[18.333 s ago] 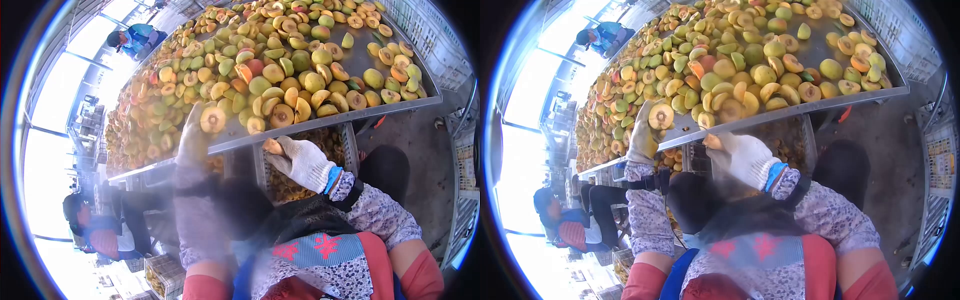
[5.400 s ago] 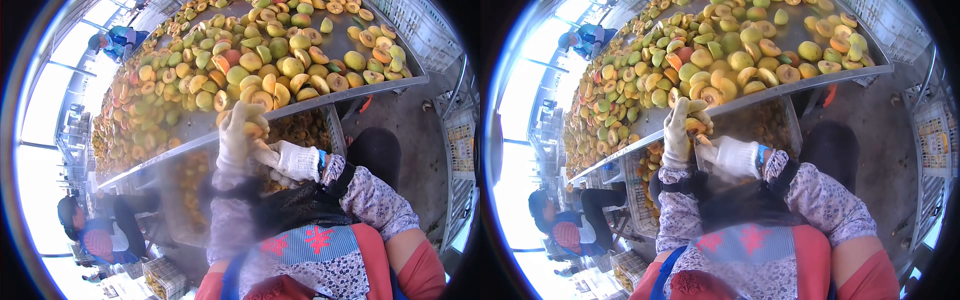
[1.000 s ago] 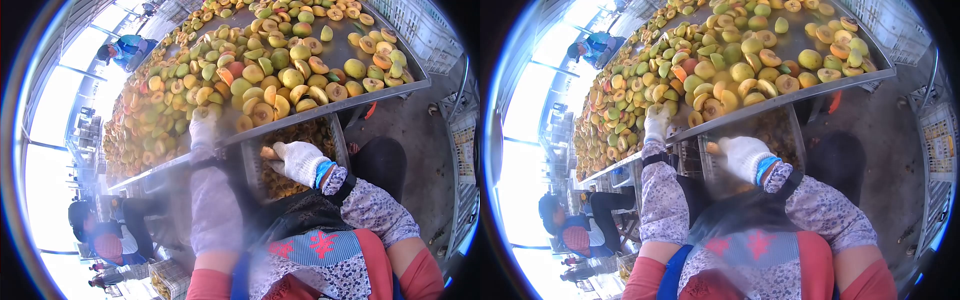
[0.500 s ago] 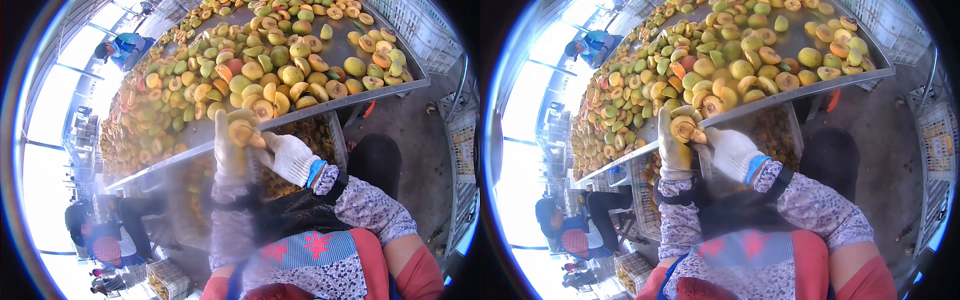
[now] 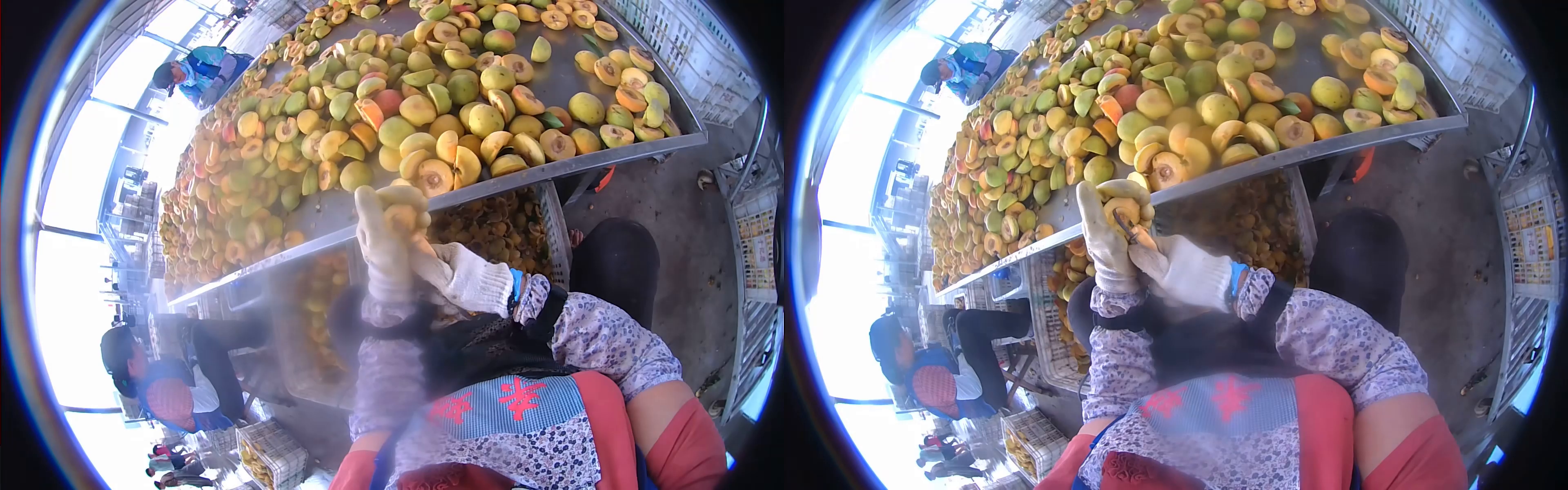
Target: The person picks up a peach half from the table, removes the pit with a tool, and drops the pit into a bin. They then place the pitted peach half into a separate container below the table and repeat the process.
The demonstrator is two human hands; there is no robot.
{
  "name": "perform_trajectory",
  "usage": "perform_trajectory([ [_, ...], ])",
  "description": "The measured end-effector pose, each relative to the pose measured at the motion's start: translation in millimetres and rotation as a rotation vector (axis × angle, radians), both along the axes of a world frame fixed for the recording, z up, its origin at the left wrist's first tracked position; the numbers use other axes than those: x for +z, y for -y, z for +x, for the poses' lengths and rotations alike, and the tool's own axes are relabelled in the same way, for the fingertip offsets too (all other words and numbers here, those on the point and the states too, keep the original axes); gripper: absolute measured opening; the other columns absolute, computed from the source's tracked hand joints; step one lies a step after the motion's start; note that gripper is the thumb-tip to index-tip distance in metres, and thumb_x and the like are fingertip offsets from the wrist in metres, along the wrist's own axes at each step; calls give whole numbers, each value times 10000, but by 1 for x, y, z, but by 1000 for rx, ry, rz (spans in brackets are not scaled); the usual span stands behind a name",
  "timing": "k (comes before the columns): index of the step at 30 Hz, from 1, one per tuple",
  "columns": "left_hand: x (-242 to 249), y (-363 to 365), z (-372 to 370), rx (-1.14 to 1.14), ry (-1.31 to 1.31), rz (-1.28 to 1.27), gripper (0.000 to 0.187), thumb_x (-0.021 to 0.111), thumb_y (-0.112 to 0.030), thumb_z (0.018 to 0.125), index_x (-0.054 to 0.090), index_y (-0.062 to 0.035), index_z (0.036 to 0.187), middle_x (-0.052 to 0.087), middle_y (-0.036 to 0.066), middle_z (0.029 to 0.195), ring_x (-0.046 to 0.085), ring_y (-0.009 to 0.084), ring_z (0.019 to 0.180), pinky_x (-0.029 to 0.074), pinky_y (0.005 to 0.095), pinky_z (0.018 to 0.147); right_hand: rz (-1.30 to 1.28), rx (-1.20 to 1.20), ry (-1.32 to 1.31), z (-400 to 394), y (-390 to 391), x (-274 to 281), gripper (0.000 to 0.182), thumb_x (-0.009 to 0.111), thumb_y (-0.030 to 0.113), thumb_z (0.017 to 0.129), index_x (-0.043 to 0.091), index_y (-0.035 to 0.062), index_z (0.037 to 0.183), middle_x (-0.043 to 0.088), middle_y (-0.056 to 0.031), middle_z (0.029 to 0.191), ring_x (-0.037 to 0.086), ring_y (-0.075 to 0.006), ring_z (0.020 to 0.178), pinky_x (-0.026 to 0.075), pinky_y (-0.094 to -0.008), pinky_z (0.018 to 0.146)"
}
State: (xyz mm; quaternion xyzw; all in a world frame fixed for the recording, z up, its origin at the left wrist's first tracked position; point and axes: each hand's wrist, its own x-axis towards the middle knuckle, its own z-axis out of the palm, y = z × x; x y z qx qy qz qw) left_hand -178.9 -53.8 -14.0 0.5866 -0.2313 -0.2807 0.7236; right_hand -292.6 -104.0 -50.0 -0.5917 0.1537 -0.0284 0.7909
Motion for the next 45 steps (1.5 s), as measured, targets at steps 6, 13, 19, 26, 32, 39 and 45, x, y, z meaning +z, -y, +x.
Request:
perform_trajectory([
  [6,-28,5,21,-297,-187,-304,517,403,-530,1018,581,-58,903,581,92,778,526,179,625,417,277,546,802,226,-94,-10,13,27,466,517,526,986,617,95,839,534,18,661,477,-105,542,383,-230,498],
  [13,28,-13,17,62,-189,41,503,449,-545,1007,614,-74,949,626,74,784,588,164,599,460,249,499,-304,169,-10,-18,26,20,479,526,499,965,658,38,967,668,-143,766,665,-251,741,525,-369,700],
  [19,53,-104,74,267,511,681,537,482,-521,1002,656,-20,1079,676,119,864,655,206,695,523,298,618,-1130,227,-444,-26,38,9,402,586,433,919,693,53,991,706,-207,910,675,-389,908,516,-495,809],
  [26,76,-106,99,133,1115,920,548,593,-456,947,606,-15,1272,628,219,1242,603,352,1139,464,396,970,-1035,226,-355,-19,31,21,399,567,431,939,672,54,1017,711,-199,960,672,-378,952,520,-481,839],
  [32,-7,15,151,-166,1133,1102,648,641,-460,857,506,-111,1387,503,183,1424,546,366,1233,436,429,1042,-1012,231,-383,-14,34,17,402,559,428,946,665,52,1041,709,-207,962,674,-380,959,520,-483,846],
  [39,6,25,142,-111,984,1128,524,659,-402,866,568,-85,1273,628,172,1231,583,335,1188,469,408,992,-1035,-13,-172,-13,34,9,353,603,391,925,643,49,1002,695,-217,878,669,-419,843,532,-495,757],
  [45,44,-7,97,-350,150,355,468,500,-438,1009,564,-67,1286,667,63,1124,657,147,904,534,272,680,-908,-366,4,-4,27,17,295,679,273,891,620,37,1058,679,-221,847,661,-413,822,532,-476,709],
])
